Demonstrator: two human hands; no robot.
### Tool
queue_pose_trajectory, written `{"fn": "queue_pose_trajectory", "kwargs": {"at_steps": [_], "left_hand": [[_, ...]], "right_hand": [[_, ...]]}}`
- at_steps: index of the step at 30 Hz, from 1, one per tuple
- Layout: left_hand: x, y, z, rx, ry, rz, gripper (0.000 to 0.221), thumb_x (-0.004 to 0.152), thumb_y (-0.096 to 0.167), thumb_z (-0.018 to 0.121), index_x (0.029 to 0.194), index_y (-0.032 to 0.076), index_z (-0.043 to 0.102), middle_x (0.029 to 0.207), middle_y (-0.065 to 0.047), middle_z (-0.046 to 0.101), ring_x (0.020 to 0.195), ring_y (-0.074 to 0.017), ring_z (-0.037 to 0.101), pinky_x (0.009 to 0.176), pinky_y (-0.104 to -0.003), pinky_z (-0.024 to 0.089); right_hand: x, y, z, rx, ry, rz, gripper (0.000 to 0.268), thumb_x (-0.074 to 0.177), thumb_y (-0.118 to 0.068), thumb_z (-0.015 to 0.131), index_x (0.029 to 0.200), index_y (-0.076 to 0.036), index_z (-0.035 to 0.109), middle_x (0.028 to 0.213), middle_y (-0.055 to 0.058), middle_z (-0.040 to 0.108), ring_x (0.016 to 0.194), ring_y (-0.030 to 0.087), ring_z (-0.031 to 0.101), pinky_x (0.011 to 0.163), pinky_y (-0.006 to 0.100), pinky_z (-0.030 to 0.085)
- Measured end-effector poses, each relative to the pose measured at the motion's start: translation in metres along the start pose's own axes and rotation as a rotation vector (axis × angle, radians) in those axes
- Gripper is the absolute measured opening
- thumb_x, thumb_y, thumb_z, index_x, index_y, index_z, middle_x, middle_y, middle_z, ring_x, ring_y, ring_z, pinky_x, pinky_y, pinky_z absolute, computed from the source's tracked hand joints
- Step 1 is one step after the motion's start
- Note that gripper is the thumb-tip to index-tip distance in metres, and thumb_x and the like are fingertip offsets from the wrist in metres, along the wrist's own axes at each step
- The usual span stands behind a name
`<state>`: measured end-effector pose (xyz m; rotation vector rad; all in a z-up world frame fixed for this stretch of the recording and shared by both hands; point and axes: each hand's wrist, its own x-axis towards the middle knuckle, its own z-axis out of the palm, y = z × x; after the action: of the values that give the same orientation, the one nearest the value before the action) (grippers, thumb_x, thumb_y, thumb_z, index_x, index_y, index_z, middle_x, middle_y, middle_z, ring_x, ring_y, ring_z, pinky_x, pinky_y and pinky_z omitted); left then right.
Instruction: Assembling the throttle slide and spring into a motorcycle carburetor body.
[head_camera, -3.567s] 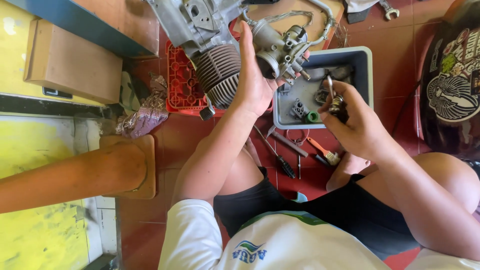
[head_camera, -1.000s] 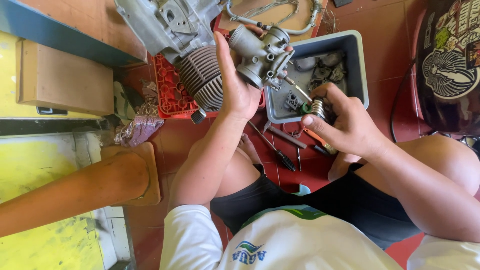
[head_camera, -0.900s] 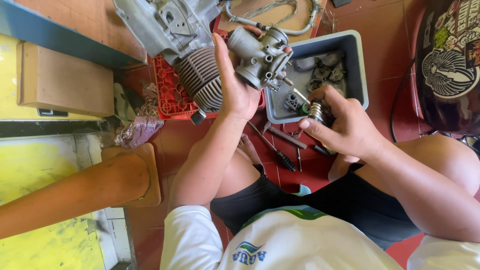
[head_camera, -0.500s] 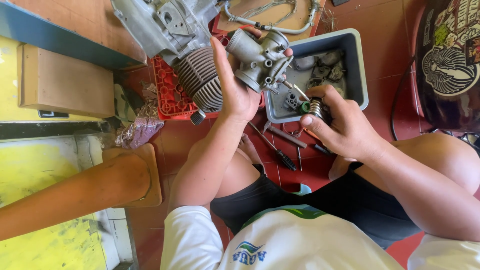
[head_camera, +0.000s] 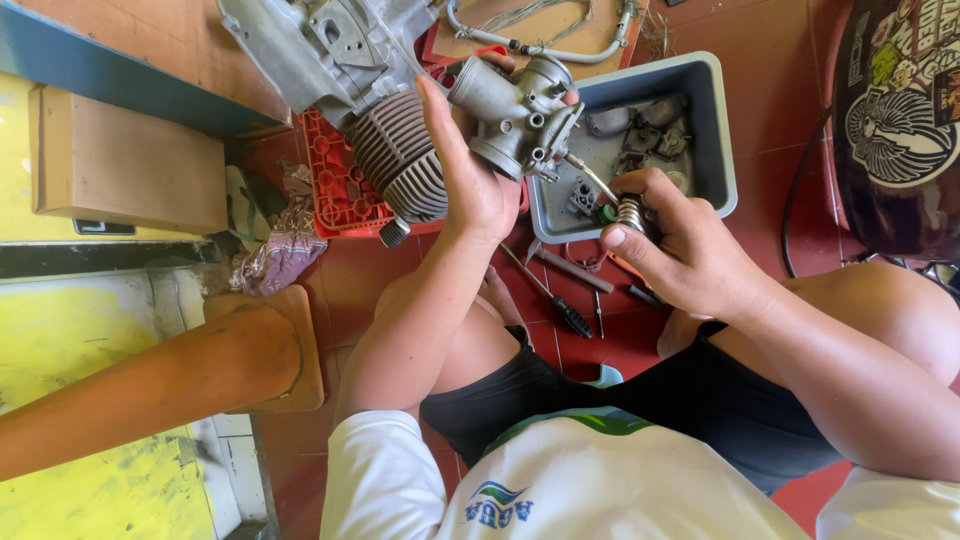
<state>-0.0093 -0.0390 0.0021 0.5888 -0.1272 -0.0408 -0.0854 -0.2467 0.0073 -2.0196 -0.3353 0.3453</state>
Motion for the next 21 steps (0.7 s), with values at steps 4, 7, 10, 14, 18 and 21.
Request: {"fn": "queue_pose_trajectory", "kwargs": {"at_steps": [4, 7, 10, 14, 18, 21], "left_hand": [[-0.003, -0.003, 0.002, 0.006, -0.052, 0.066, 0.058, 0.107, 0.059, 0.042, 0.117, 0.004, 0.059, 0.109, -0.023, 0.068, 0.097, -0.0441, 0.071, 0.089, -0.058, 0.059], [-0.005, -0.006, 0.002, 0.120, -0.023, 0.207, 0.058, 0.111, 0.056, 0.036, 0.120, 0.006, 0.063, 0.115, -0.011, 0.066, 0.111, -0.0255, 0.065, 0.103, -0.044, 0.052], [-0.007, -0.010, 0.001, -0.024, -0.119, 0.019, 0.063, 0.105, 0.066, 0.038, 0.117, 0.007, 0.058, 0.112, -0.018, 0.067, 0.107, -0.0367, 0.068, 0.097, -0.057, 0.057], [-0.008, -0.023, -0.016, 0.027, -0.033, 0.114, 0.063, 0.111, 0.060, 0.036, 0.129, 0.004, 0.059, 0.124, -0.017, 0.064, 0.113, -0.0331, 0.065, 0.102, -0.051, 0.052], [-0.004, -0.005, -0.009, -0.010, 0.117, 0.000, 0.075, 0.097, 0.070, 0.051, 0.120, 0.000, 0.066, 0.110, -0.025, 0.073, 0.095, -0.0438, 0.074, 0.089, -0.057, 0.060], [0.000, 0.008, 0.006, 0.010, -0.078, -0.067, 0.077, 0.098, 0.072, 0.032, 0.106, 0.005, 0.069, 0.103, -0.021, 0.070, 0.099, -0.0361, 0.068, 0.091, -0.051, 0.055]], "right_hand": [[0.000, 0.001, -0.001, 0.004, -0.009, 0.004, 0.042, 0.100, -0.041, 0.057, 0.125, -0.007, 0.053, 0.074, 0.001, 0.047, 0.064, 0.015, 0.039, 0.060, 0.029, 0.037], [0.001, 0.001, -0.001, 0.008, -0.023, 0.013, 0.042, 0.100, -0.042, 0.056, 0.124, -0.007, 0.054, 0.075, 0.001, 0.046, 0.066, 0.016, 0.039, 0.062, 0.029, 0.037], [0.000, 0.003, 0.001, 0.026, -0.007, -0.028, 0.042, 0.100, -0.041, 0.057, 0.124, -0.007, 0.054, 0.077, 0.001, 0.049, 0.067, 0.014, 0.040, 0.062, 0.029, 0.037], [-0.001, -0.001, -0.002, -0.068, -0.020, 0.000, 0.046, 0.097, -0.040, 0.061, 0.130, -0.008, 0.053, 0.076, 0.004, 0.055, 0.063, 0.020, 0.046, 0.063, 0.032, 0.042], [-0.002, -0.001, -0.003, -0.106, -0.005, 0.060, 0.046, 0.096, -0.042, 0.062, 0.129, -0.010, 0.054, 0.066, 0.004, 0.051, 0.055, 0.021, 0.043, 0.057, 0.034, 0.041], [-0.003, 0.001, -0.004, -0.110, 0.014, 0.059, 0.047, 0.096, -0.044, 0.061, 0.129, -0.011, 0.052, 0.071, 0.003, 0.054, 0.058, 0.021, 0.045, 0.059, 0.034, 0.042]]}}
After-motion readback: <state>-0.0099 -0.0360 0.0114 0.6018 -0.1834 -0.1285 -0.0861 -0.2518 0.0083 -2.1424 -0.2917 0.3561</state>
